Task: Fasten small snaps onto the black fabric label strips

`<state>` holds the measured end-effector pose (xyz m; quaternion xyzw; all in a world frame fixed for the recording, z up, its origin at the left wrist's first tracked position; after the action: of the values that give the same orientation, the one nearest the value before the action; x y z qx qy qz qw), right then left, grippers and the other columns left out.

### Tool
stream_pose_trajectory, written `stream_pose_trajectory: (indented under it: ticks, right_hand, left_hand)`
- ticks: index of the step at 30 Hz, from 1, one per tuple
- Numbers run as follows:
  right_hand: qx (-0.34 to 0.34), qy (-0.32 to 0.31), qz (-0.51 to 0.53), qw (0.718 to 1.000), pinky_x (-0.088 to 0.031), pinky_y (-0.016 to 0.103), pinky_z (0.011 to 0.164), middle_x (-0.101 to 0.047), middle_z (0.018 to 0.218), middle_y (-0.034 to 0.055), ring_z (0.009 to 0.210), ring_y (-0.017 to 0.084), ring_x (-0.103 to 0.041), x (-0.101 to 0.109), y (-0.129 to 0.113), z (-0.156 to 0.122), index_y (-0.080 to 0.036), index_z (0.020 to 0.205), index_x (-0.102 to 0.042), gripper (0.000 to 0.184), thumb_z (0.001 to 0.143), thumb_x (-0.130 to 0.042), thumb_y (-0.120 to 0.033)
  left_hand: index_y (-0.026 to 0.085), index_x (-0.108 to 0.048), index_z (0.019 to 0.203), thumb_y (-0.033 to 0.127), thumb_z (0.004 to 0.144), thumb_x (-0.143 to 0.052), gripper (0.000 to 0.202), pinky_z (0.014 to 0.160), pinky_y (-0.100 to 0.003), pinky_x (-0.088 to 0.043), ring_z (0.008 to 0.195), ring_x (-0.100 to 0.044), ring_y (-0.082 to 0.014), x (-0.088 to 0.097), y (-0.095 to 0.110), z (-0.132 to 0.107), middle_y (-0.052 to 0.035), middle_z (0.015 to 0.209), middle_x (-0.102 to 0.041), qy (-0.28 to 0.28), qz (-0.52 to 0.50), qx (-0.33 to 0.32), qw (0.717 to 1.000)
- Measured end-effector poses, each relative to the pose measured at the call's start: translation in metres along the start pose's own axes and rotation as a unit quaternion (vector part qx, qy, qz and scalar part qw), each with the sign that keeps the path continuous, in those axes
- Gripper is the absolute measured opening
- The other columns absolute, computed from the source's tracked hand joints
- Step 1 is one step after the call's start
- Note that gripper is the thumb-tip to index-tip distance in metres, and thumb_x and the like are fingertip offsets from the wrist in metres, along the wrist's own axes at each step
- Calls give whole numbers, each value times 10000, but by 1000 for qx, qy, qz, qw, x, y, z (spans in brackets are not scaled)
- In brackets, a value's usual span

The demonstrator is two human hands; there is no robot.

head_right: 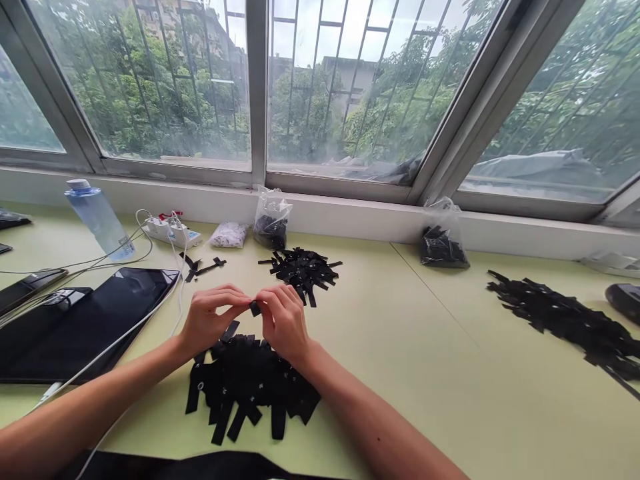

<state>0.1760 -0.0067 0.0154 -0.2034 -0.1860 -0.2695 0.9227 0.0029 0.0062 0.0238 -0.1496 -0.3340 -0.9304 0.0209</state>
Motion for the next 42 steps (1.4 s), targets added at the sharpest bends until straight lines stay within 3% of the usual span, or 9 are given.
stream_pose_trajectory:
  ticks: [6, 10, 16, 22, 26, 42]
  right_hand:
    - [-17, -33, -30, 999, -432, 352, 738, -622, 856, 48, 810, 212, -565, -5, 5, -2, -212, 929, -541, 201, 862, -461, -41]
    - [-15, -44, -13, 999, -445, 348, 721, -604, 830, 43, 775, 204, -541, -4, 6, 2, -210, 931, -536, 166, 885, -473, -64]
    - [28, 18, 35, 999, -491, 337, 718, -667, 872, 39, 776, 181, -580, 2, 3, 4, -232, 1011, -581, 173, 959, -508, -84]
    - [97, 44, 18, 994, -502, 334, 707, -710, 921, 40, 782, 173, -611, 7, -3, 1, -233, 1014, -580, 218, 921, -562, -37]
    - [134, 44, 3, 990, -505, 326, 693, -716, 941, 44, 774, 165, -622, 10, -5, 2, -228, 1019, -562, 232, 907, -565, -25]
    - [211, 44, -23, 976, -500, 325, 691, -716, 917, 44, 761, 158, -613, 20, -12, 7, -214, 1043, -534, 243, 892, -509, -25]
  left_hand:
    - [226, -787, 928, 123, 872, -698, 147, 780, -326, -568, 810, -702, -176, -3, -6, -3, -51, 875, -773, -6, 26, -10, 1000]
    - [214, -782, 921, 128, 872, -701, 128, 778, -315, -569, 816, -704, -172, -2, -8, 0, -49, 887, -770, 4, 26, -27, 999]
    - [201, -757, 953, 153, 865, -720, 107, 774, -305, -567, 818, -696, -163, -2, -4, 1, -43, 890, -746, 30, 8, 9, 999]
    - [197, -747, 963, 120, 842, -740, 144, 773, -311, -574, 830, -695, -162, 0, 7, 0, -42, 884, -746, 46, 11, -37, 998]
    - [200, -751, 938, 80, 825, -745, 165, 760, -316, -583, 824, -694, -164, 2, 13, 2, -39, 864, -763, 52, 21, -101, 993]
    - [197, -726, 982, 26, 790, -758, 259, 711, -322, -595, 795, -679, -165, 7, 30, 5, -29, 863, -777, 55, 58, -223, 971]
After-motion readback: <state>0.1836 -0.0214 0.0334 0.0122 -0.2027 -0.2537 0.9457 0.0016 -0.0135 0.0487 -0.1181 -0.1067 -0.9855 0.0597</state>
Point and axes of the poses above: each hand's wrist, its own z-axis towards the middle knuckle, its own x-axis out of the back of the hand, y = z × x, the point moved 2 cm from there along z, towards the middle knuckle
